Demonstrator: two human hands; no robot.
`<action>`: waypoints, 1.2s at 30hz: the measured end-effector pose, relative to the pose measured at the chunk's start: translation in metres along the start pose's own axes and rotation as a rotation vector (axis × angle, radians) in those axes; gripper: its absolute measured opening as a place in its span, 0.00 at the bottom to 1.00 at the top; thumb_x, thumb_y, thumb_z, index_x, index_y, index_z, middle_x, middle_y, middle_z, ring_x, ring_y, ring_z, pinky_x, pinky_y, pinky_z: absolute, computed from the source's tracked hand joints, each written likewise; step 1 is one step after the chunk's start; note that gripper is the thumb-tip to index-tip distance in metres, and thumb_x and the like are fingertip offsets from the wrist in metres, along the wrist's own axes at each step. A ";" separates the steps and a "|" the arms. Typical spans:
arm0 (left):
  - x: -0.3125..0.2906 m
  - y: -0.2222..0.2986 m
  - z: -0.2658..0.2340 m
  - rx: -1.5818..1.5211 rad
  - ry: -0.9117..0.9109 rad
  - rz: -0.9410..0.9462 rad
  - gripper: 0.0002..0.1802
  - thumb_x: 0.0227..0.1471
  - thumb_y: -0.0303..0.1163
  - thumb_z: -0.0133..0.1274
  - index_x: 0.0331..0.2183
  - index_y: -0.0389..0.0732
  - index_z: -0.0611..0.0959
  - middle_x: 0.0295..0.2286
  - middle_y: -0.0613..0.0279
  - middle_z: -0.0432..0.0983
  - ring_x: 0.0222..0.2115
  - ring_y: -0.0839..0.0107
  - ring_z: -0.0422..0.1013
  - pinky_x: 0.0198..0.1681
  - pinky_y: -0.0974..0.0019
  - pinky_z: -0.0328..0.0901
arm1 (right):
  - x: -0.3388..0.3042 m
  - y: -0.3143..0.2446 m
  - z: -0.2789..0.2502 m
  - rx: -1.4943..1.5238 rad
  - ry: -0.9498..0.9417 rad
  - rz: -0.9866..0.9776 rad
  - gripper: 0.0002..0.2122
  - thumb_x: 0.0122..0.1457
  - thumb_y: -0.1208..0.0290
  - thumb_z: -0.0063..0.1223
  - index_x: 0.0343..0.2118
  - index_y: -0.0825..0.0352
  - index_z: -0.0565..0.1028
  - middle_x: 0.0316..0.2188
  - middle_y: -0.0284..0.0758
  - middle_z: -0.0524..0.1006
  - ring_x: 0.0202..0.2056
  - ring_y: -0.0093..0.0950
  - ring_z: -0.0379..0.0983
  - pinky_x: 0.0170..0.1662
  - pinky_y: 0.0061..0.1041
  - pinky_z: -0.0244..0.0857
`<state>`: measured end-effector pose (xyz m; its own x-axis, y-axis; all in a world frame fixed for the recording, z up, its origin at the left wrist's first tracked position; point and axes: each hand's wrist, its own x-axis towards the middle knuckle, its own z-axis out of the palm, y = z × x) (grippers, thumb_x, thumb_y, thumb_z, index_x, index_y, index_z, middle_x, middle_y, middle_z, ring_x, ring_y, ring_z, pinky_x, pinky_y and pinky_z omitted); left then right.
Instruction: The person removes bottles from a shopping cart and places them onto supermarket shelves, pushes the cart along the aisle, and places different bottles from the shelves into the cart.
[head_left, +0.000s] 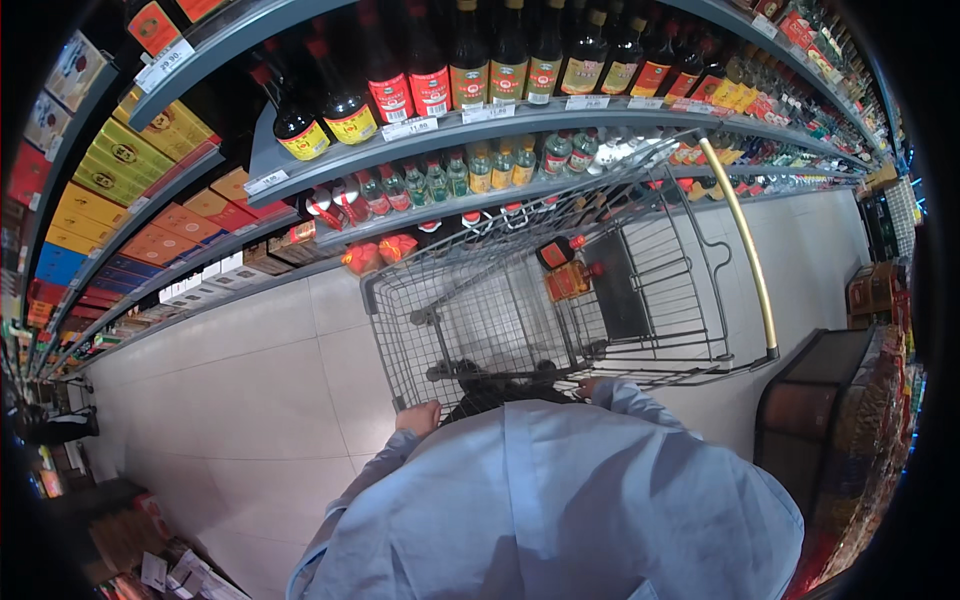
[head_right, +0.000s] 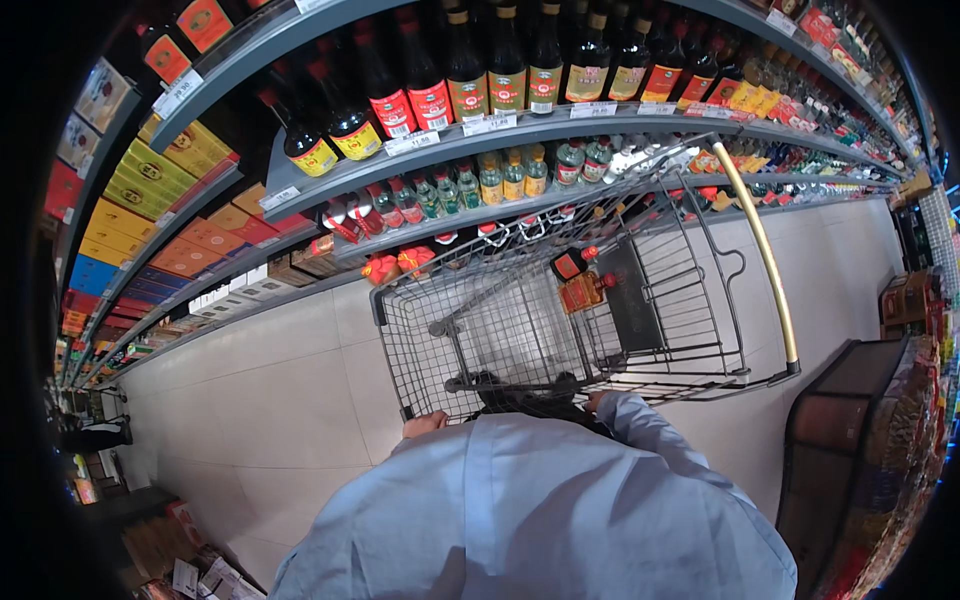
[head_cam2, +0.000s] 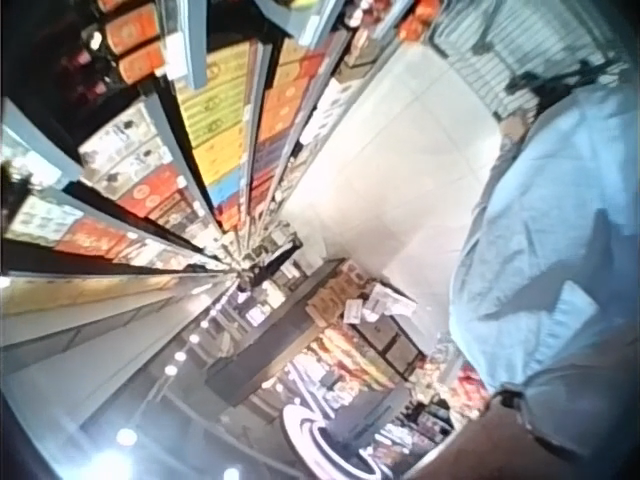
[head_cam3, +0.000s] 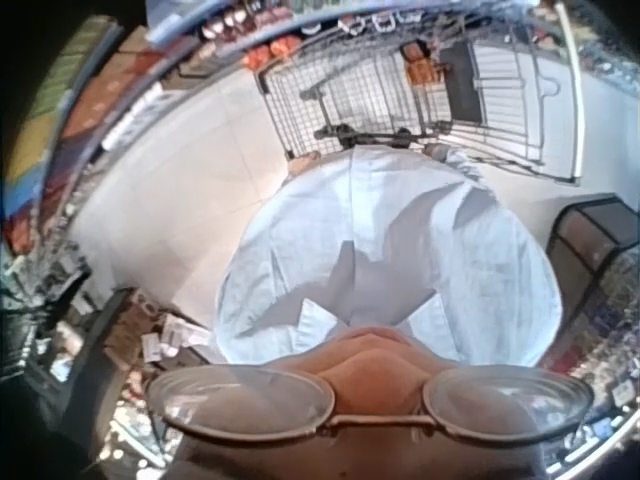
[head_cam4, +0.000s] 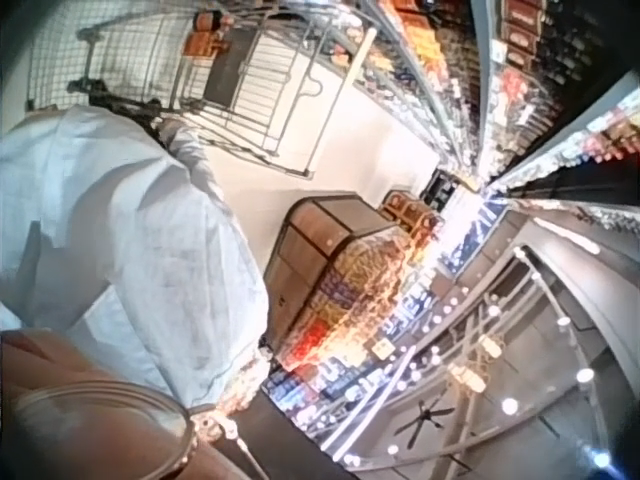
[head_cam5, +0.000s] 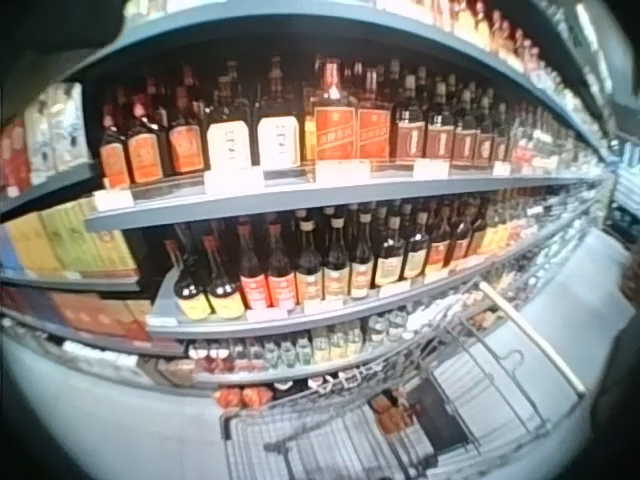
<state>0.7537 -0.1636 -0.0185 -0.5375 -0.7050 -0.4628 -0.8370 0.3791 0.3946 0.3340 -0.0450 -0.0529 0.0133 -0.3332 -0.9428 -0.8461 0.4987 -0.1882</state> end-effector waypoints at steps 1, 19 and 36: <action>0.006 0.008 -0.001 -0.025 -0.003 0.054 0.15 0.53 0.44 0.38 0.30 0.46 0.74 0.23 0.56 0.76 0.25 0.56 0.73 0.26 0.53 0.66 | 0.025 0.042 0.022 -0.309 0.058 -0.187 0.23 0.52 0.52 0.42 0.46 0.62 0.69 0.46 0.42 0.70 0.48 0.39 0.66 0.50 0.36 0.59; 0.002 0.060 0.039 0.007 0.079 -0.111 0.15 0.53 0.44 0.37 0.33 0.48 0.75 0.27 0.56 0.76 0.29 0.55 0.72 0.32 0.53 0.65 | 0.056 0.062 -0.016 -0.140 0.026 -0.248 0.21 0.54 0.53 0.41 0.45 0.62 0.70 0.43 0.41 0.72 0.45 0.36 0.68 0.48 0.34 0.60; 0.109 0.155 -0.018 -0.395 0.600 -0.159 0.09 0.48 0.35 0.48 0.30 0.44 0.79 0.26 0.54 0.75 0.29 0.56 0.71 0.31 0.58 0.66 | -0.063 0.072 -0.166 0.108 0.422 -0.578 0.22 0.54 0.56 0.47 0.47 0.65 0.68 0.40 0.41 0.74 0.43 0.31 0.71 0.47 0.26 0.62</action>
<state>0.5674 -0.1925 0.0067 -0.1695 -0.9831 -0.0692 -0.7396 0.0805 0.6682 0.1844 -0.1209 0.0382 0.2172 -0.8375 -0.5014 -0.7080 0.2185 -0.6715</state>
